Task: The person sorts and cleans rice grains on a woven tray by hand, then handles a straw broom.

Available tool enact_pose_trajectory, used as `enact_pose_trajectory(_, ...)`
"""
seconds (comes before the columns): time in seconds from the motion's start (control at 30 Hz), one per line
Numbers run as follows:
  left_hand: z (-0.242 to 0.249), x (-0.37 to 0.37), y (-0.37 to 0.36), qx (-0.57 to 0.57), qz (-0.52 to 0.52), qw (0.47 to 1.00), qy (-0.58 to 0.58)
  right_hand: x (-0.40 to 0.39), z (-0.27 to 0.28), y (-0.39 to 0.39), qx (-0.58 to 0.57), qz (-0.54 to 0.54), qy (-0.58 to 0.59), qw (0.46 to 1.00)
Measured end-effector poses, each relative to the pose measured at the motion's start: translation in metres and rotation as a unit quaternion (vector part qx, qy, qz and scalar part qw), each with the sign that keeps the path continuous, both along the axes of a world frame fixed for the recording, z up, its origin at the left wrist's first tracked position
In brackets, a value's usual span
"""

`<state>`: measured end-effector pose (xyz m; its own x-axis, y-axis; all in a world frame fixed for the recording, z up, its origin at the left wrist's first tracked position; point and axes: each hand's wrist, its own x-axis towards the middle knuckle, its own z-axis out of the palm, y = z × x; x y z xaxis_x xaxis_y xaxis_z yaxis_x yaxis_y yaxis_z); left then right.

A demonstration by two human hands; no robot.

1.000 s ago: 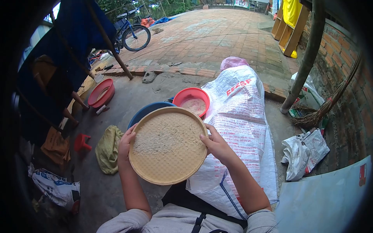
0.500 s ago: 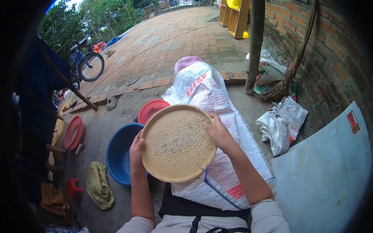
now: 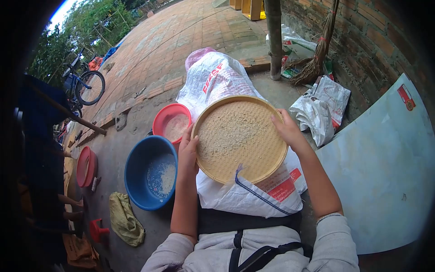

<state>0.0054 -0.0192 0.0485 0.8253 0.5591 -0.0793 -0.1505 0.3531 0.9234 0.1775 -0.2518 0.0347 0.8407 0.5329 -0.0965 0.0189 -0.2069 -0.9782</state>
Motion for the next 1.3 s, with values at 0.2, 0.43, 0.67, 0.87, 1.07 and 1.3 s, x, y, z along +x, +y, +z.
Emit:
enact_pose_trajectory(0.2,-0.062,-0.007,0.027,0.215,-0.004,0.966,0.143,-0.011,-0.067,-0.006,-0.079,0.02,-0.067,0.994)
enact_pose_trajectory(0.43,-0.073,-0.021,0.031,0.349,0.077,0.917,0.178,-0.025,-0.023,0.033,-0.213,-0.005,-0.388,0.897)
enact_pose_trajectory(0.67,-0.051,-0.021,0.024,0.604,0.07,0.76,0.229,-0.055,-0.029,0.065,-0.104,0.264,-0.418,0.863)
enact_pose_trajectory(0.87,-0.014,0.008,0.022,0.558,0.003,0.82,0.128,-0.042,-0.016,0.073,-0.108,0.262,-0.331,0.9)
enact_pose_trajectory(1.07,-0.032,0.066,0.01,-0.309,-0.213,0.924,-0.072,-0.046,0.038,0.113,0.114,0.172,-0.298,0.932)
enact_pose_trajectory(1.3,-0.069,0.059,0.01,-0.418,-0.11,0.902,-0.013,-0.033,-0.017,0.101,-0.02,0.08,-0.313,0.946)
